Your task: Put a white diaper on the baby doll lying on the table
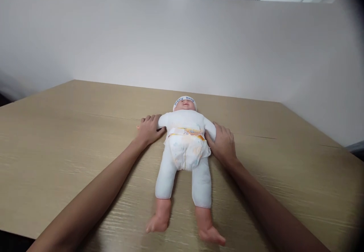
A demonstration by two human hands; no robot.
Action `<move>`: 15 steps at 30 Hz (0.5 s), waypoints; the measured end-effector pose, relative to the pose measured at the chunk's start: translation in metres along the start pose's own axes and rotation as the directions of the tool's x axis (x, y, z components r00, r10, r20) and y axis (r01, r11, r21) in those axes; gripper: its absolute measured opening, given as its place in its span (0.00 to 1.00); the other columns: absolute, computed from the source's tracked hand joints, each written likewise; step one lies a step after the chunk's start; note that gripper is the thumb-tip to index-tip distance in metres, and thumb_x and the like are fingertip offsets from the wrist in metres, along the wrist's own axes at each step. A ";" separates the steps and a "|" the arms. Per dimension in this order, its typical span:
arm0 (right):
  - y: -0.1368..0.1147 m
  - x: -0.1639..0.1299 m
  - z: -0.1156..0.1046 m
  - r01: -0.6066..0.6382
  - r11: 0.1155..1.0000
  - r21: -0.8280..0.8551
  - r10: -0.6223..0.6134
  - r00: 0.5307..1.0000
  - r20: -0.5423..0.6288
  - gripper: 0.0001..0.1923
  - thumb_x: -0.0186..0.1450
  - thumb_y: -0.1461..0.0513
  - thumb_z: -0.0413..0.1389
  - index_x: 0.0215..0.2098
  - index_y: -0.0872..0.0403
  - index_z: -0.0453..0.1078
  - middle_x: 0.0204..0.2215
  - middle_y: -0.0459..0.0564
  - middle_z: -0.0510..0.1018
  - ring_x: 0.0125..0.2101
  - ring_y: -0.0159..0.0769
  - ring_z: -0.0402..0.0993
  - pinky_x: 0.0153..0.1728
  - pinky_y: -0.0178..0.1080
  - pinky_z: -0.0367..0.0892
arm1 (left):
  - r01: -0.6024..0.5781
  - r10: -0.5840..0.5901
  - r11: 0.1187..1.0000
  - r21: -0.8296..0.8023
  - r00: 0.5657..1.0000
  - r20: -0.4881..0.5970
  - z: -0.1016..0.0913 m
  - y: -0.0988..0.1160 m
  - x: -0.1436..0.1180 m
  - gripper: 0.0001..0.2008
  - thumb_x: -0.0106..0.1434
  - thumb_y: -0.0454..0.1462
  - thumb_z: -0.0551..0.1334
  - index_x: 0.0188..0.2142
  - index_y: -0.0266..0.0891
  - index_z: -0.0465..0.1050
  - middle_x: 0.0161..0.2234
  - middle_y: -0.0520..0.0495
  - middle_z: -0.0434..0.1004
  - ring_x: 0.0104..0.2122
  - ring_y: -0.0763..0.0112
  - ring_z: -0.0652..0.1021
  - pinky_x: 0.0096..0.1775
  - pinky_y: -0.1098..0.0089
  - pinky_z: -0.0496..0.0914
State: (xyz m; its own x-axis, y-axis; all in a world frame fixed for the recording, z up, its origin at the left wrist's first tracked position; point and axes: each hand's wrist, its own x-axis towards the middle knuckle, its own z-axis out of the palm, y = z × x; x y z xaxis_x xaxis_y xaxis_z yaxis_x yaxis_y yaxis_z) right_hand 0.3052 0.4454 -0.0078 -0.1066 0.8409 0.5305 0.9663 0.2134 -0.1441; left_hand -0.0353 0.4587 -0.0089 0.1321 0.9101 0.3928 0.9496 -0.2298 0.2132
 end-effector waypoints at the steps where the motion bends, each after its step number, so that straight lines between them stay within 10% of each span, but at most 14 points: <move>1: -0.001 0.001 0.000 -0.006 1.000 0.028 0.006 1.000 0.006 0.30 0.76 0.49 0.48 0.65 0.62 0.69 0.52 0.67 0.81 0.51 0.59 0.74 0.54 0.53 0.67 | -0.006 0.006 1.000 -0.013 1.000 0.023 -0.004 -0.001 0.001 0.28 0.70 0.48 0.60 0.66 0.41 0.70 0.55 0.37 0.82 0.54 0.43 0.77 0.56 0.51 0.66; 9: -0.030 -0.005 -0.029 -0.200 0.937 0.286 0.160 0.974 0.158 0.16 0.72 0.53 0.53 0.48 0.53 0.77 0.45 0.60 0.84 0.43 0.51 0.79 0.44 0.44 0.68 | 0.371 -0.313 0.899 -0.231 0.916 0.252 -0.044 0.031 -0.014 0.23 0.68 0.52 0.62 0.53 0.38 0.72 0.47 0.37 0.86 0.44 0.48 0.83 0.38 0.62 0.70; 15: -0.016 -0.054 -0.091 -0.189 0.818 0.543 0.084 0.973 0.214 0.20 0.68 0.50 0.56 0.51 0.51 0.77 0.45 0.54 0.86 0.43 0.48 0.80 0.42 0.42 0.71 | 0.332 -0.286 0.891 -0.310 0.940 0.185 -0.109 0.079 -0.116 0.20 0.67 0.54 0.61 0.48 0.43 0.68 0.40 0.40 0.84 0.39 0.47 0.83 0.34 0.63 0.67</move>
State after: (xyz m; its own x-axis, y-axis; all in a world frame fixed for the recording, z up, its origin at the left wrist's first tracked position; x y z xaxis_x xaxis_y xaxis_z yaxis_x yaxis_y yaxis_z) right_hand 0.3164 0.3515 0.0417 -0.0731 0.9426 0.3259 0.6831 0.2854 -0.6723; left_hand -0.0067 0.2976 0.0602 -0.0949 0.9852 0.1428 0.8015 -0.0094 0.5979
